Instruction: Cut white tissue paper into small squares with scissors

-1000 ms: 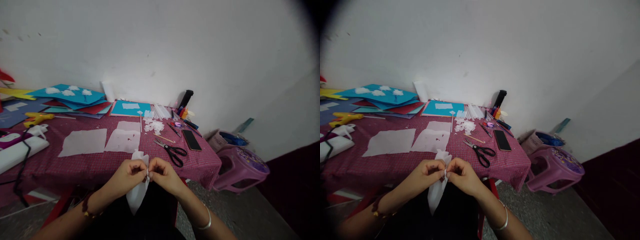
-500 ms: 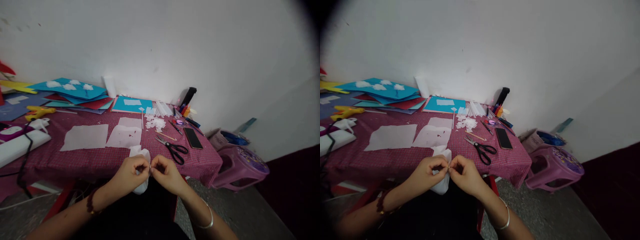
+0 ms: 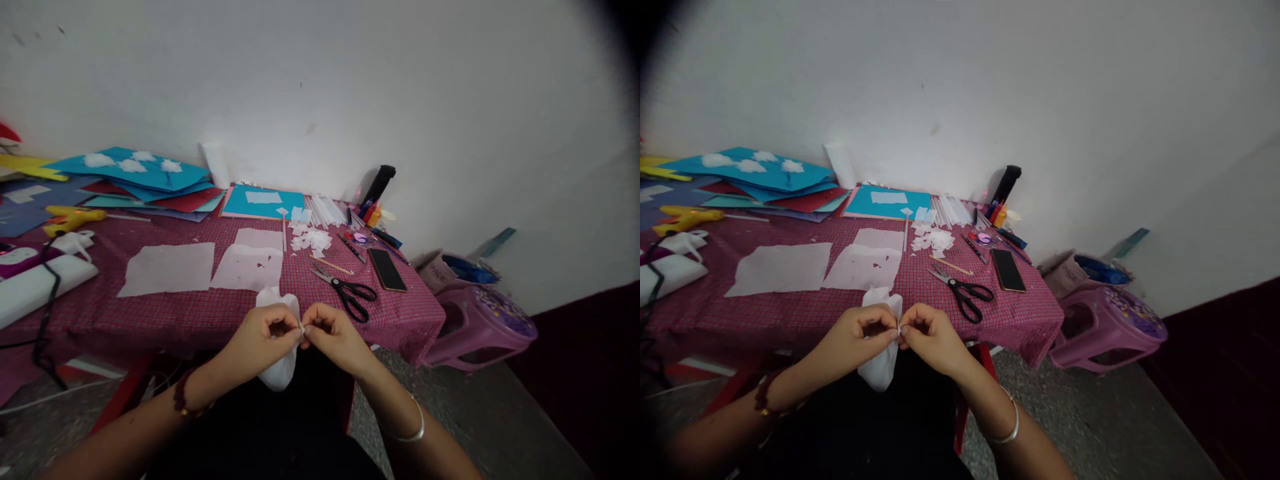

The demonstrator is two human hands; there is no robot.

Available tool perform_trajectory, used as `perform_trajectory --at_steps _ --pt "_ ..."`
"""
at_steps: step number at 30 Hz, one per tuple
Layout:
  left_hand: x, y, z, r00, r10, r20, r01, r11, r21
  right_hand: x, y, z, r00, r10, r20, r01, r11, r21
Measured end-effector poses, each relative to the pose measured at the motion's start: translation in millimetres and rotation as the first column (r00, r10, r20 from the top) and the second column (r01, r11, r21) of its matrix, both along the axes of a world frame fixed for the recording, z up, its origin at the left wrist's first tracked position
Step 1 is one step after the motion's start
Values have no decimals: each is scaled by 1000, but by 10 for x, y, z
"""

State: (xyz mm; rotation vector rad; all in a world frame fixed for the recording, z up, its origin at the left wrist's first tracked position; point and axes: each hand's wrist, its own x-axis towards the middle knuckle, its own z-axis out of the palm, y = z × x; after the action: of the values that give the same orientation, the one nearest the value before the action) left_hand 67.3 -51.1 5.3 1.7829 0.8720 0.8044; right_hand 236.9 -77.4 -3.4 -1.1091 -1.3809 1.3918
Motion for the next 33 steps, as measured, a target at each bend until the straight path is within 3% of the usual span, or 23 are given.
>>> perform_trajectory --at_steps 7,12,22,33 --pt "0 8 -34 999 33 -21 -33 999 -5 59 -15 64 998 59 28 -58 998 -24" --pt "2 16 -72 1000 26 -16 -26 999 -28 56 1 22 998 35 43 -34 999 -34" --pt "4 27 -29 1000 27 -13 -27 999 -38 55 18 9 999 44 -21 -45 996 -77" --pt "20 20 -66 1000 6 -14 -6 1000 -25 47 1 -28 998 42 45 -44 998 39"
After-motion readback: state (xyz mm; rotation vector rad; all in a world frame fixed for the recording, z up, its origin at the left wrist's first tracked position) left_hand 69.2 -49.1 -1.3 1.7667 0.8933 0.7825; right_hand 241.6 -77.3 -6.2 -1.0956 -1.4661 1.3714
